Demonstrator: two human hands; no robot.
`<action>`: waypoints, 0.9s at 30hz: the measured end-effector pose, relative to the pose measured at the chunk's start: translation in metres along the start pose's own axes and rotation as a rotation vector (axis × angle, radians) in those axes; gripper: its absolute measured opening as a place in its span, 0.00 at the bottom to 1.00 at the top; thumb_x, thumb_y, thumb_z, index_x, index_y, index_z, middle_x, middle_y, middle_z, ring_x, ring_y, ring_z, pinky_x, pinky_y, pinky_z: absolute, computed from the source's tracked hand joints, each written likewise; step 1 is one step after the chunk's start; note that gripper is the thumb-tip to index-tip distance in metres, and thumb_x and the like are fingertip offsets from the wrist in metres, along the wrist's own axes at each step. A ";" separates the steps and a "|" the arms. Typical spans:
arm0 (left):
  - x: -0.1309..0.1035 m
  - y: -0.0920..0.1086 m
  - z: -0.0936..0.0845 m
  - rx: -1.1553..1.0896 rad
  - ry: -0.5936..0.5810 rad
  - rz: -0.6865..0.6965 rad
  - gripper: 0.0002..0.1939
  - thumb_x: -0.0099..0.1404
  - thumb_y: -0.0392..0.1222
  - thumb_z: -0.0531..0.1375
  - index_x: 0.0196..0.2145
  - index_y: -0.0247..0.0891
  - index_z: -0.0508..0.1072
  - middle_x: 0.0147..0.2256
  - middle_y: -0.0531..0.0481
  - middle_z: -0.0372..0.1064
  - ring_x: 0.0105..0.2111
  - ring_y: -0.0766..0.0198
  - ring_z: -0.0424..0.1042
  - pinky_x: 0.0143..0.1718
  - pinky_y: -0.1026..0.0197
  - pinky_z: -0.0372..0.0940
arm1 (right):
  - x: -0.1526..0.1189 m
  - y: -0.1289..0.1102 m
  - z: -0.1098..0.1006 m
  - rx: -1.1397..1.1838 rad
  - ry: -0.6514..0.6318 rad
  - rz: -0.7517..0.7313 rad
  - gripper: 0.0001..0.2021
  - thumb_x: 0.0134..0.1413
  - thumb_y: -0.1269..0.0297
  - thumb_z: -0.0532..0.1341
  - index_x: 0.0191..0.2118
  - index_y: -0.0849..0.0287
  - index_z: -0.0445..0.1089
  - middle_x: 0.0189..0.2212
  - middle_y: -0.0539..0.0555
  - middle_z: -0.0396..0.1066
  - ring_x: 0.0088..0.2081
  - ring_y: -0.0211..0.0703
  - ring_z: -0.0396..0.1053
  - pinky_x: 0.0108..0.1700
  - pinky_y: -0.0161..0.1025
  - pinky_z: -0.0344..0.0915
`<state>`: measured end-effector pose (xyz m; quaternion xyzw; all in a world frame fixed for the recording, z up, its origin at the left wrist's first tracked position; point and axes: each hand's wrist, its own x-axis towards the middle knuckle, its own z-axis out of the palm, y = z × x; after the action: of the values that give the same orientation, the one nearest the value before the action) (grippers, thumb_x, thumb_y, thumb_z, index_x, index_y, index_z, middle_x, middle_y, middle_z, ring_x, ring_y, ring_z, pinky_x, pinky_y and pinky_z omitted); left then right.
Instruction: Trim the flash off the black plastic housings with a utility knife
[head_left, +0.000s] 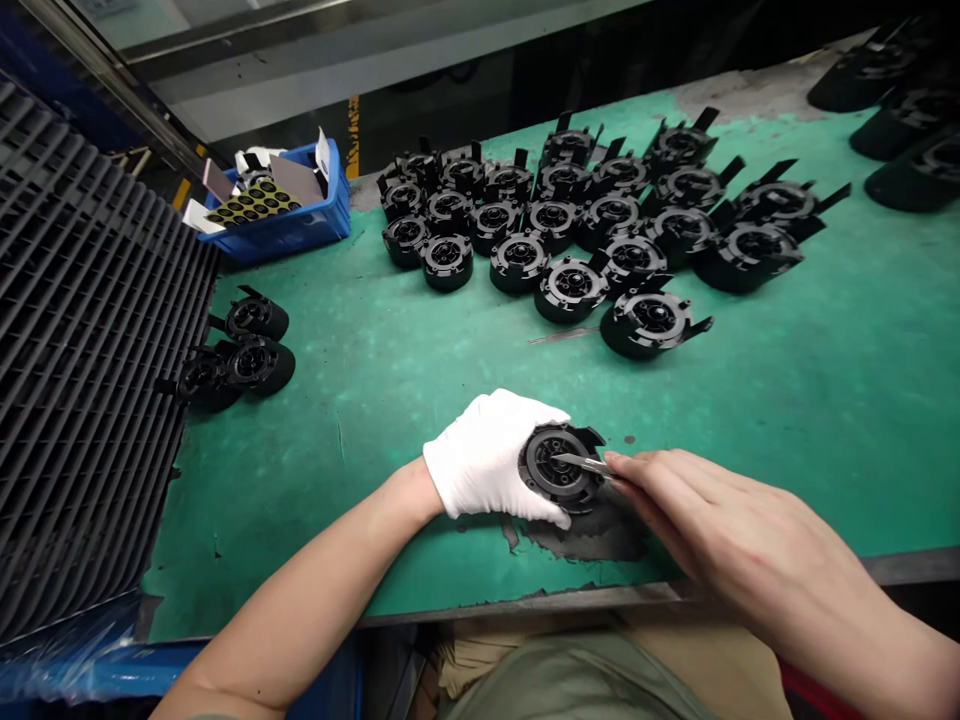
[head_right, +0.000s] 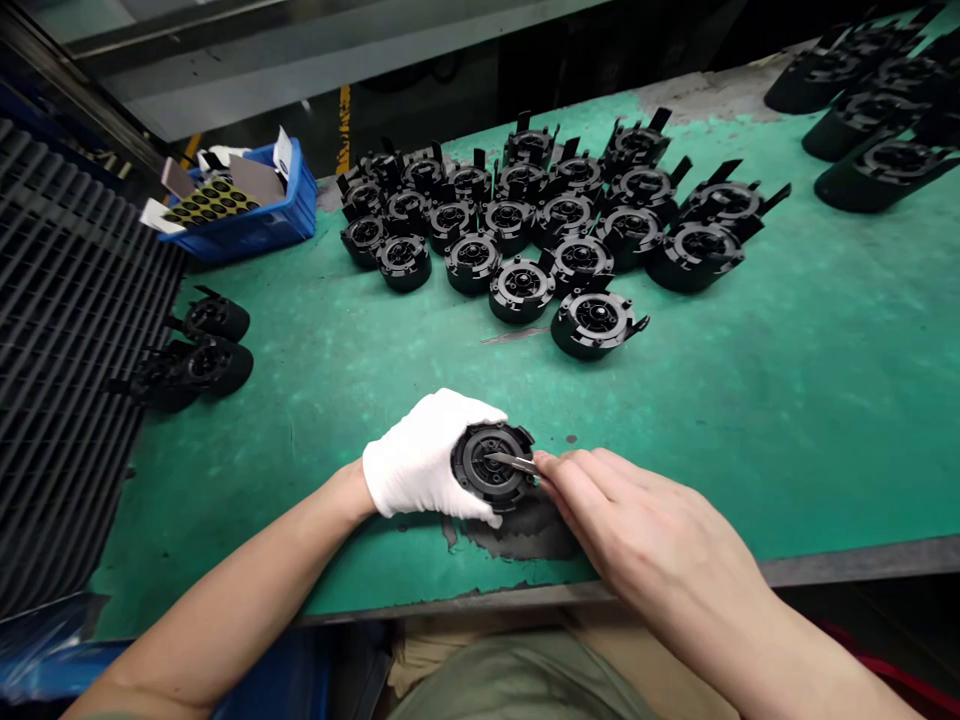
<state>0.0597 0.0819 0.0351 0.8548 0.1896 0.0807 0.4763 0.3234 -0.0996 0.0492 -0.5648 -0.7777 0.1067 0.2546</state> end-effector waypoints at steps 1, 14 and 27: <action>0.000 0.000 0.000 0.001 0.005 -0.002 0.31 0.63 0.70 0.87 0.49 0.46 0.89 0.46 0.47 0.93 0.48 0.42 0.93 0.50 0.50 0.76 | 0.000 0.000 0.000 -0.035 -0.015 -0.027 0.08 0.92 0.57 0.63 0.53 0.47 0.79 0.38 0.51 0.81 0.34 0.50 0.77 0.36 0.47 0.66; -0.001 -0.004 0.002 -0.006 0.028 0.008 0.33 0.62 0.70 0.88 0.54 0.48 0.91 0.50 0.47 0.95 0.53 0.37 0.95 0.54 0.47 0.80 | 0.010 -0.003 -0.012 -0.135 0.008 -0.195 0.05 0.90 0.68 0.63 0.58 0.53 0.77 0.39 0.50 0.82 0.33 0.44 0.82 0.36 0.43 0.73; 0.000 -0.003 0.002 0.008 0.015 0.008 0.34 0.63 0.76 0.86 0.49 0.48 0.89 0.45 0.48 0.94 0.49 0.39 0.94 0.49 0.47 0.77 | 0.007 -0.005 -0.012 -0.207 -0.011 -0.174 0.10 0.90 0.70 0.61 0.62 0.54 0.79 0.40 0.54 0.82 0.35 0.49 0.81 0.34 0.48 0.71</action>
<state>0.0598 0.0821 0.0316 0.8568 0.1899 0.0884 0.4711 0.3243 -0.0965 0.0633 -0.5180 -0.8319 0.0066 0.1990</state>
